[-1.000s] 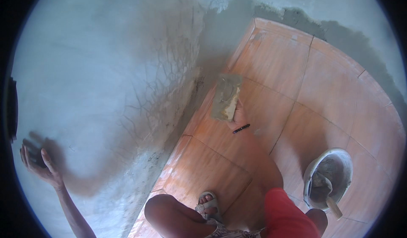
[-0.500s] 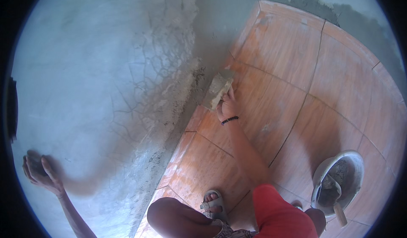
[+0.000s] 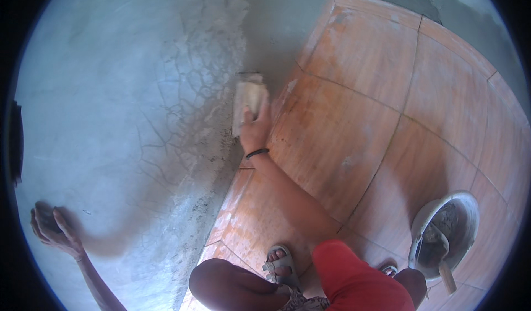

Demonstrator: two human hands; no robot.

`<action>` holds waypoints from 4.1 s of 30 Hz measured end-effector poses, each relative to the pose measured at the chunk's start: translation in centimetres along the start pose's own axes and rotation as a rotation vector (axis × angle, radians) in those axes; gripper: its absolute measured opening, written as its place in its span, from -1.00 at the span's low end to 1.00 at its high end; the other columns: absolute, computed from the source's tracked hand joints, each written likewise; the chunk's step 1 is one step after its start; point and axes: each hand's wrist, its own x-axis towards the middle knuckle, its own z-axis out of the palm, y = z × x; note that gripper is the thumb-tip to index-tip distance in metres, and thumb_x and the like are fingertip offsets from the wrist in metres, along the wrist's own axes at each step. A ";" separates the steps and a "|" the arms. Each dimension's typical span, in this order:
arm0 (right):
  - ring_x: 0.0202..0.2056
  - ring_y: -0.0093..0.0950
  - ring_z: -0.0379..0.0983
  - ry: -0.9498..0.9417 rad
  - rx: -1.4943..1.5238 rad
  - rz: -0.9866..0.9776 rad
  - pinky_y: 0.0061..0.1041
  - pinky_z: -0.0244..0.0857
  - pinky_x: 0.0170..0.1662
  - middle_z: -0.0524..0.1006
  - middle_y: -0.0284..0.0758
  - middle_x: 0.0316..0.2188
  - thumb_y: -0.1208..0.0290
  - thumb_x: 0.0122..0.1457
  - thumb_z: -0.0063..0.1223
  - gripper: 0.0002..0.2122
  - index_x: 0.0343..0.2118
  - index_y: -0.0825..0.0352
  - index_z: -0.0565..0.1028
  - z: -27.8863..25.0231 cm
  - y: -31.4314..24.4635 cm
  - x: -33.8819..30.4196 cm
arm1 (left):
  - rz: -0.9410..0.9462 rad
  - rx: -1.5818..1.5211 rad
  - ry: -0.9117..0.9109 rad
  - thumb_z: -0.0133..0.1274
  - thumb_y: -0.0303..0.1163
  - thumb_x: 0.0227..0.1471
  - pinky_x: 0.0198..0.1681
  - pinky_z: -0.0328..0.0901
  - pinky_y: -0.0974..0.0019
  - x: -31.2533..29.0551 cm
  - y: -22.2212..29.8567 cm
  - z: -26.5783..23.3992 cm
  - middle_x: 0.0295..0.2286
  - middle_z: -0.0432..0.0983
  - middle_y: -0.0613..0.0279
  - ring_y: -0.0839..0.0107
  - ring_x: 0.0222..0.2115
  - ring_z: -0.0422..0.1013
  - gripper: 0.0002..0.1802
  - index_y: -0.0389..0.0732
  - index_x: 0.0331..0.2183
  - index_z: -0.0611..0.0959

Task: The person scoops plaster from a bucket using a hand trowel and applies it to a wall with a float. They repeatedly smooth the plaster along the base of the wall, working in a small section near the floor.

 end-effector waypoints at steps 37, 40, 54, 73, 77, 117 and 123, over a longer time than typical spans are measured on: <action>-0.06 -0.44 0.41 -0.350 1.048 0.494 -0.50 0.35 -0.03 0.39 -0.29 -0.01 0.21 0.23 -0.04 -0.51 0.15 0.34 0.20 -6.0 -3.0 -5.2 | 0.037 0.091 0.006 -0.02 -0.09 0.13 -0.03 0.18 0.05 0.1 1.2 -0.1 -0.05 0.35 0.04 0.09 -0.03 0.24 -0.53 -0.20 -0.04 0.44; -0.08 -0.52 0.40 -0.255 1.171 0.505 -0.49 0.35 -0.06 0.40 -0.34 -0.03 0.30 0.21 0.00 -0.53 0.15 0.30 0.20 -9.0 0.6 -2.8 | 0.024 0.045 -0.017 -0.07 -0.07 0.16 0.08 0.08 0.09 -0.3 1.2 0.1 0.04 0.26 0.12 0.19 0.10 0.09 -0.48 -0.20 0.03 0.40; 0.05 -0.43 0.26 -0.054 0.728 0.566 -0.44 0.26 0.01 0.31 -0.30 0.02 0.29 0.19 0.05 -0.46 0.18 0.30 0.13 -4.5 4.3 -3.5 | 0.064 -0.022 -0.018 -0.08 -0.10 0.17 0.05 0.15 0.09 0.0 0.6 0.0 -0.02 0.29 0.06 0.15 0.04 0.17 -0.50 -0.20 0.04 0.38; -0.18 -0.59 0.33 0.061 0.612 0.441 -0.57 0.28 -0.17 0.39 -0.38 -0.12 0.31 0.16 0.08 -0.49 0.14 0.27 0.20 -7.9 6.5 -1.9 | 0.040 0.026 0.001 -0.07 -0.09 0.17 0.08 0.09 0.12 0.0 1.4 0.3 0.00 0.28 0.10 0.19 0.06 0.12 -0.49 -0.20 0.04 0.39; -0.10 -0.55 0.33 -0.002 0.651 0.357 -0.54 0.25 -0.04 0.37 -0.33 -0.04 0.35 0.17 0.07 -0.49 0.15 0.32 0.20 -5.1 7.2 -0.2 | 0.043 0.067 -0.009 -0.06 -0.10 0.16 0.05 0.13 0.10 0.0 1.4 0.2 -0.02 0.29 0.08 0.17 0.03 0.17 -0.51 -0.21 0.02 0.41; -0.05 -0.22 0.36 0.065 0.221 0.283 -0.37 0.34 -0.03 0.31 -0.04 -0.02 0.48 0.12 0.02 -0.54 0.08 0.38 0.17 0.1 -4.7 5.8 | 0.318 0.189 -0.022 -0.01 -0.33 0.13 -0.13 0.28 -0.04 0.4 1.8 0.1 -0.10 0.33 -0.19 -0.09 -0.13 0.34 -0.59 -0.35 -0.04 0.36; 0.04 -0.25 0.31 -0.164 0.386 -0.098 -0.37 0.22 0.09 0.30 -0.06 0.05 0.08 0.20 -0.07 -0.40 0.17 0.39 0.13 -2.8 -4.4 2.6 | 0.133 0.071 -0.038 -0.04 -0.29 0.15 -0.10 0.27 -0.07 -0.5 1.6 0.5 -0.10 0.35 -0.17 -0.10 -0.12 0.33 -0.59 -0.34 -0.04 0.36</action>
